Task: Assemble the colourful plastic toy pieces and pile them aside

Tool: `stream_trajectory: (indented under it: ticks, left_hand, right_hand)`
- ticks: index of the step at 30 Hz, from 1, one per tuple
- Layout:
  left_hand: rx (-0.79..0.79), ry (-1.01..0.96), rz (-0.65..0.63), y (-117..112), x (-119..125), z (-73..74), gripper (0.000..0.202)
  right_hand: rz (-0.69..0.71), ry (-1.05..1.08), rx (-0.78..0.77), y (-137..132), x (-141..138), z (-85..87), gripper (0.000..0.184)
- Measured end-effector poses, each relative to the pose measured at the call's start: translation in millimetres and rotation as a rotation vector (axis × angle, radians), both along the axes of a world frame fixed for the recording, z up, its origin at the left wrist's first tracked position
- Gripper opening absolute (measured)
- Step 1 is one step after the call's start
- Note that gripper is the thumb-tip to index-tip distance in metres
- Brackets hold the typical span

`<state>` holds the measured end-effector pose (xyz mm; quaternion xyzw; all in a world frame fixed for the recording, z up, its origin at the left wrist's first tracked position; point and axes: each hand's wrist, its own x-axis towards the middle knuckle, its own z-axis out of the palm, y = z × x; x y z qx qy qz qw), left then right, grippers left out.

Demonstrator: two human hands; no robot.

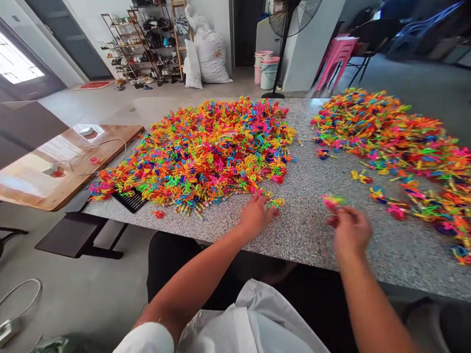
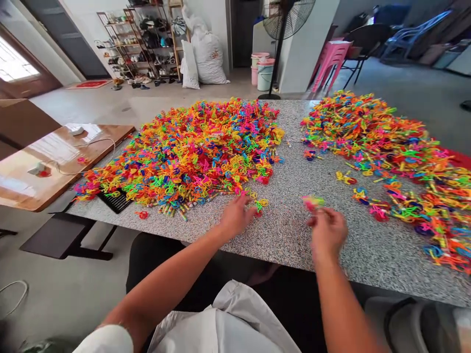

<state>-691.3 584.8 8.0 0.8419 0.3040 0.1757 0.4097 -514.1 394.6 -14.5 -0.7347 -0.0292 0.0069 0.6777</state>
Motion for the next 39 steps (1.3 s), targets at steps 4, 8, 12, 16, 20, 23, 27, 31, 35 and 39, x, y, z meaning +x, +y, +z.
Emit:
stream_trajectory:
  ticks: [4,8,12,16,20,23,27,31,35,39]
  left_hand:
    - [0.076,0.207,-0.004,-9,39,-9.0,0.038]
    - [0.068,0.247,-0.005,-7,40,-14.1,0.033]
    - [-0.041,0.169,0.071,13,-6,-12.5,0.029]
    - [-0.332,-0.103,0.251,45,-84,-3.9,0.018]
    - [-0.841,-0.318,0.407,69,-151,4.6,0.036]
    - [-1.048,-0.389,0.436,74,-173,6.9,0.047]
    - [-1.064,-0.453,0.518,72,-173,6.0,0.046]
    - [-1.019,-0.514,0.497,67,-159,8.2,0.045]
    - [-1.076,-0.533,0.381,61,-146,14.0,0.047]
    - [-1.136,-0.502,0.280,52,-135,17.8,0.046]
  right_hand:
    - [-0.180,0.208,0.243,-19,42,-0.4,0.020]
    - [0.199,0.144,0.028,20,4,7.4,0.035]
    - [0.639,-0.049,-0.254,81,-48,9.3,0.031]
    - [1.002,-0.451,-0.496,145,-90,4.0,0.028]
    - [1.140,-0.802,-0.818,202,-122,6.7,0.036]
    - [1.113,-0.892,-1.054,229,-133,14.0,0.035]
    - [1.060,-0.872,-1.104,232,-132,19.6,0.030]
    - [1.089,-0.669,-0.688,199,-136,18.9,0.020]
    - [1.225,-0.109,-0.205,159,-148,17.7,0.020]
    - [1.195,0.268,-0.013,139,-154,16.5,0.033]
